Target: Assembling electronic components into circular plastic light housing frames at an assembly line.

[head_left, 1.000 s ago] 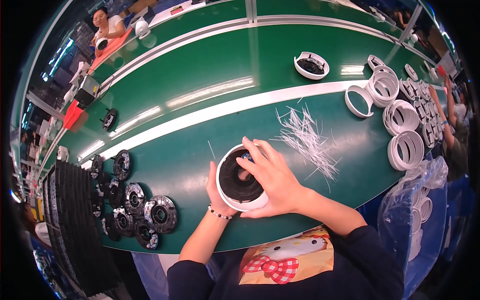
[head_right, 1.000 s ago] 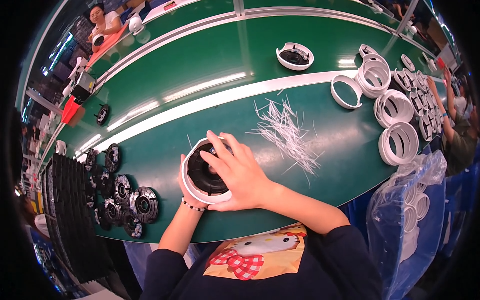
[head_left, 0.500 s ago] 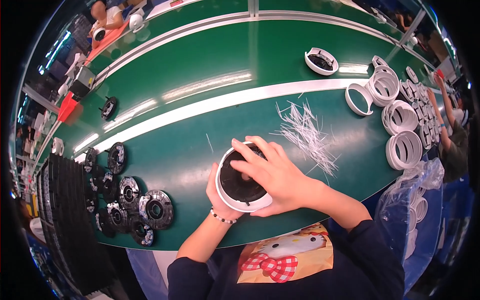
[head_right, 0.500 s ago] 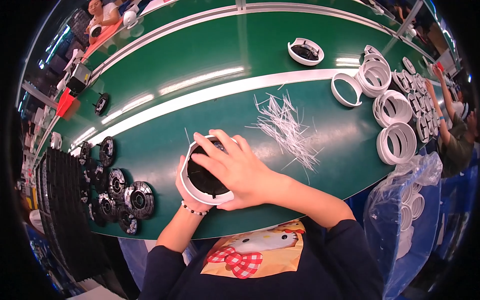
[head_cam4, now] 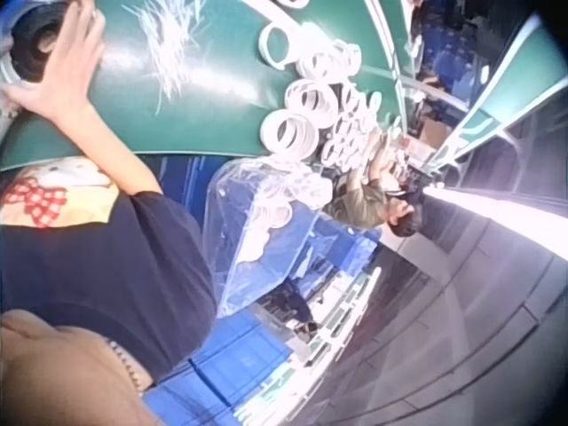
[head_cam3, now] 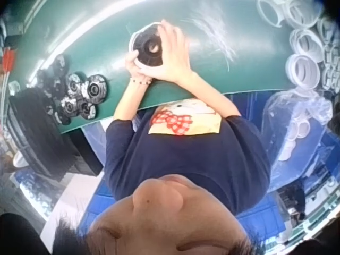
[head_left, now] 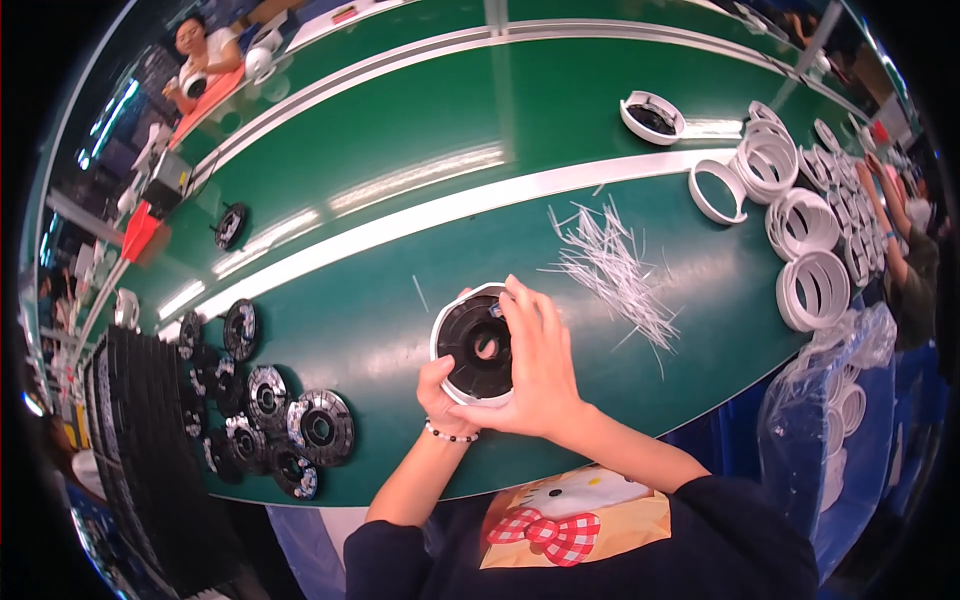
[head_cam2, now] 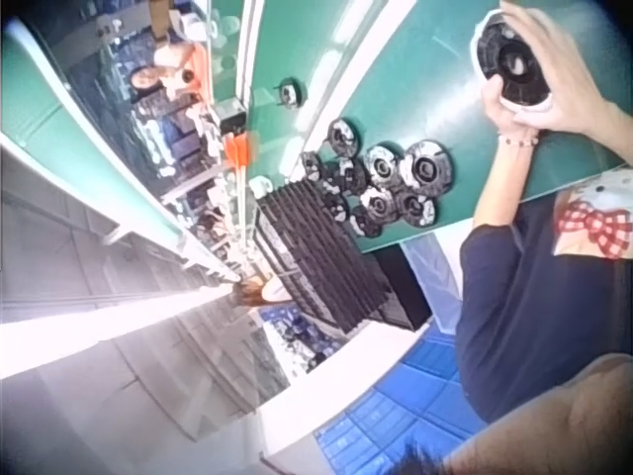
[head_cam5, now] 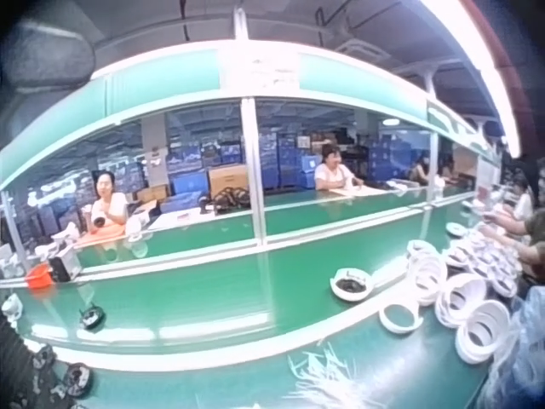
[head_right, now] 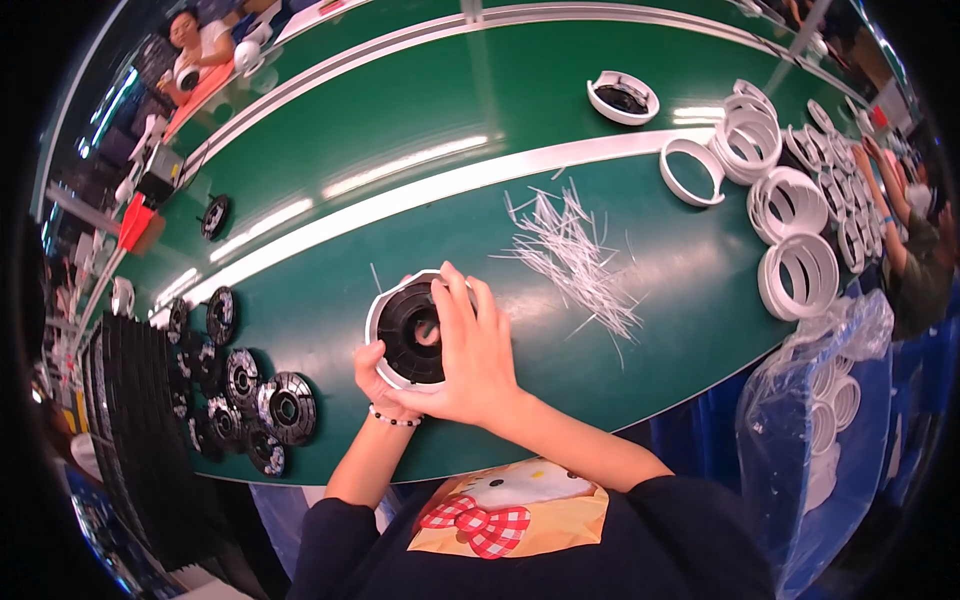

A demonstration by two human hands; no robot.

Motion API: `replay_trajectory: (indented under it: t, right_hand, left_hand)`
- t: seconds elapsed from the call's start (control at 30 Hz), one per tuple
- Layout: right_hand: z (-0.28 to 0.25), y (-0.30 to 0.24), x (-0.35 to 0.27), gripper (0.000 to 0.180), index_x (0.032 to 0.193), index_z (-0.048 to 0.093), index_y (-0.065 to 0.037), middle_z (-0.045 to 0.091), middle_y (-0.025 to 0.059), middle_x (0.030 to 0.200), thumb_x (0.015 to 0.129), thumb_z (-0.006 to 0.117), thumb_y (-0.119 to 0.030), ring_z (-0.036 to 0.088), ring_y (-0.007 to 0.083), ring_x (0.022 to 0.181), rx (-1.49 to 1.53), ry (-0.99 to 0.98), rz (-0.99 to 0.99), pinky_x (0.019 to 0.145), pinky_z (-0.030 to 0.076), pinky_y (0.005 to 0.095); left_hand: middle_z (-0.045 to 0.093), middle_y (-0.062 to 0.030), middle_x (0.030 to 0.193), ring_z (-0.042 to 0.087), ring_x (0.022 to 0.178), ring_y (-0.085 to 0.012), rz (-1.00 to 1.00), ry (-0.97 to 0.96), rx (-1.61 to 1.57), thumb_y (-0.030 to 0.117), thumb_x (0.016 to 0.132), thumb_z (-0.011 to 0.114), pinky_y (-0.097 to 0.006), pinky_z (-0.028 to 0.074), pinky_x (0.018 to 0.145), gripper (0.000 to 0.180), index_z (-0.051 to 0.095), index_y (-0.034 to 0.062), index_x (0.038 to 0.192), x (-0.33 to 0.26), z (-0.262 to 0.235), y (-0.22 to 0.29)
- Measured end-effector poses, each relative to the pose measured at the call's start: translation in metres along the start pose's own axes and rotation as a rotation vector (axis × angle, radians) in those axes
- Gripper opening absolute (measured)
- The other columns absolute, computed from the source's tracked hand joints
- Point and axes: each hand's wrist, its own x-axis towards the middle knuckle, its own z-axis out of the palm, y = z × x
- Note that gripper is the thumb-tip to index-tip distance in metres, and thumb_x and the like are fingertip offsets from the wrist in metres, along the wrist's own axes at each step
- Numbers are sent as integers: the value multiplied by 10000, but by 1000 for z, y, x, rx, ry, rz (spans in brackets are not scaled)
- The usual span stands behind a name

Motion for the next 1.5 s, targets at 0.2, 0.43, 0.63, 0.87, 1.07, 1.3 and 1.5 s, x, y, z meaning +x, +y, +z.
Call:
replay_trajectory:
  t: [0.2,0.43,0.63,0.87,1.07,1.3,1.5]
  right_hand:
    - [1,19,0,976,1291,168,-12,162,229,1347,597,657,-493,157,420,1231,64,22,-86,959,129,561]
    - [-86,84,24,558,1095,474,-45,415,156,1215,643,658,-315,329,341,1153,-191,345,-164,962,209,460]
    - [-156,234,27,339,933,589,-93,501,78,1084,639,649,-251,395,278,1066,-753,384,310,900,244,518]
    - [-167,277,26,149,736,644,-79,525,72,1062,603,675,-140,393,285,1083,-751,230,271,906,273,500]
    - [-180,215,27,118,681,621,-69,518,35,843,571,665,-69,496,229,801,-788,379,99,651,415,334]
    - [-155,90,8,115,744,577,-25,563,88,696,643,626,-2,556,242,605,-291,213,-235,539,438,324]
    - [-83,47,-16,289,649,530,-23,548,98,694,566,742,-200,553,257,660,-66,-155,-494,576,453,318]
  left_hand:
    - [434,-168,1204,434,1106,-294,-16,119,-46,360,714,422,-402,335,958,593,384,18,1197,14,-3,-5]
    - [520,-112,1099,511,998,-249,86,307,83,341,817,364,-395,441,856,433,457,39,1113,94,-16,28]
    - [494,-115,1112,494,1019,-269,94,400,386,353,858,381,-491,463,736,363,447,72,1079,217,-26,36]
    - [551,-90,891,584,767,-225,300,479,397,247,838,488,-356,513,586,247,444,39,964,275,-70,31]
    - [485,-57,1146,467,1033,-156,385,453,1119,244,841,489,-294,425,782,349,451,58,1134,177,-43,87]
    - [579,-81,1012,507,1011,-283,628,123,2156,0,691,527,-361,394,857,252,568,80,927,-12,-54,190]
    - [354,-101,1273,171,1258,-324,-70,448,2549,173,611,690,-662,91,924,468,528,135,1048,-110,-68,165]
